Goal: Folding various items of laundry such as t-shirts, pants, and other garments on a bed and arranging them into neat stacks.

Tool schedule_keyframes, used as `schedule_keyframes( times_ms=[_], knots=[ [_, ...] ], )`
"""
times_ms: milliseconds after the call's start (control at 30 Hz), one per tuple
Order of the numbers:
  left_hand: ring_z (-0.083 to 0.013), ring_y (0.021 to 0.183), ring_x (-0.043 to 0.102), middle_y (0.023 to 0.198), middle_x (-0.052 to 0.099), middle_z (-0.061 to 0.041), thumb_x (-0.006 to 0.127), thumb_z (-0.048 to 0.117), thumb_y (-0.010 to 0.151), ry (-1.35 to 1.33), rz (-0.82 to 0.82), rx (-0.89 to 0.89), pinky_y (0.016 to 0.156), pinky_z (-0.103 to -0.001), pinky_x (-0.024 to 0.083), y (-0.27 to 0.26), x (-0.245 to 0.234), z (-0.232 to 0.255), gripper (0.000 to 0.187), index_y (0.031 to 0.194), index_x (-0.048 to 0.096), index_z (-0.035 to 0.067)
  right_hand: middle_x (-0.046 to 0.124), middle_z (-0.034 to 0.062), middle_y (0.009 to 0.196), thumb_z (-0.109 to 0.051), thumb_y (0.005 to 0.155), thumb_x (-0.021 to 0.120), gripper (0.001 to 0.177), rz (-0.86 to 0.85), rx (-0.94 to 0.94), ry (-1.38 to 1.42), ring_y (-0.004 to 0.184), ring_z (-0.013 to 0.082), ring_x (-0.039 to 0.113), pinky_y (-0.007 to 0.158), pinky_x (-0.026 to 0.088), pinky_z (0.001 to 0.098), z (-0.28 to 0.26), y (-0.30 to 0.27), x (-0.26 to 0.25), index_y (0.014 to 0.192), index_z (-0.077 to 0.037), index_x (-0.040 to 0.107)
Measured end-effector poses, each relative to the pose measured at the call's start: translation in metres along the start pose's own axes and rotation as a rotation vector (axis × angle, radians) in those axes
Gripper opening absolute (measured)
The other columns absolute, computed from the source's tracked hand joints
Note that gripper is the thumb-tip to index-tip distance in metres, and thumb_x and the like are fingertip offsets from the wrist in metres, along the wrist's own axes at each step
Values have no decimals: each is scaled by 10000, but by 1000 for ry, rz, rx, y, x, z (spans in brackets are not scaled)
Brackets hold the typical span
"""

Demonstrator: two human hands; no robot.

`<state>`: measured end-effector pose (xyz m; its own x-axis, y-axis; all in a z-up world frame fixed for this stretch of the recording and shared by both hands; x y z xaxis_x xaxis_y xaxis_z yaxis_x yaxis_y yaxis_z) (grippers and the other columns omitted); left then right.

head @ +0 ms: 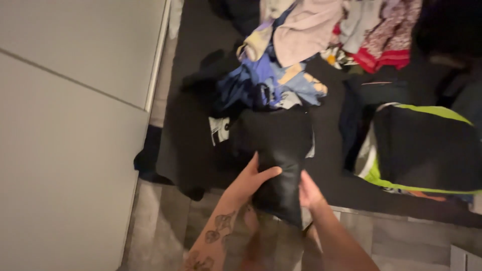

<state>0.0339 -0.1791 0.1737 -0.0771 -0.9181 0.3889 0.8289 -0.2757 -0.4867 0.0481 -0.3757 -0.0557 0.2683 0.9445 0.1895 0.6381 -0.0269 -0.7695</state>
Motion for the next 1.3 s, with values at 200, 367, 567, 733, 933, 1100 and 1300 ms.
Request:
schedule_keyframes(
  times_ms=[200,367,567,733,933,1100,1300],
  knots=[
    [-345,1281,574,1414,578,-228,835,133,831,-140,-249,-31,1036,-538,511,26,163,32,747,1490,489,68,638,211,1370,-437,881,704,620,-35,-98,332,1288,367,605,1118,435,529,-92,-53,-102,1396,-100,628],
    [-275,1314,545,1449,558,-150,832,162,828,-5,-482,68,1085,-483,487,41,301,40,807,1538,450,152,638,179,1384,-455,932,632,584,-55,-200,596,1296,334,607,1161,403,506,-164,-104,-228,1403,-110,626],
    [-297,1211,593,1346,580,-247,874,179,769,35,-361,-6,1042,-483,506,94,383,26,918,1507,360,-4,580,140,1449,-457,975,599,616,25,-300,599,1330,312,577,1155,403,531,-230,-150,-410,1486,-122,522],
    [-317,1273,570,1417,594,-173,855,55,756,29,-231,31,1085,-534,469,182,356,-48,775,1463,547,130,348,191,1624,-275,946,755,954,224,-452,44,1371,369,502,1050,498,564,-301,-150,-458,1652,-139,128],
    [-316,1290,593,1407,607,-150,821,173,854,223,241,-151,1078,-479,491,240,268,-220,658,1456,556,151,656,47,1142,-165,767,893,674,514,-339,-393,1091,217,638,965,523,381,-161,17,-526,1374,-163,601],
    [-419,1318,540,1395,507,-221,715,44,806,708,475,124,1072,-565,493,220,269,-190,742,1475,398,103,585,133,1321,-225,748,773,765,773,-506,-1051,1210,380,609,1047,480,535,-224,-71,-450,1427,-175,424],
    [-437,1340,482,1477,415,-116,709,129,866,945,444,121,1027,-646,486,171,257,-161,722,1516,404,213,443,69,1588,-312,870,617,670,550,-947,-1467,1490,327,354,1181,226,631,-243,-95,-322,1522,-258,473]
  ],
)
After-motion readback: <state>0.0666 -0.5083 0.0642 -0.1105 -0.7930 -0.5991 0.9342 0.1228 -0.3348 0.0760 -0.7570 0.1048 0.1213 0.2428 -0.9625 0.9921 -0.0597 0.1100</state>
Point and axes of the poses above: each hand's wrist, its own y-axis towards the middle knuckle, its own x-axis out of the palm, z = x × y, the point moved 6 cm from there along y, towards the middle knuckle
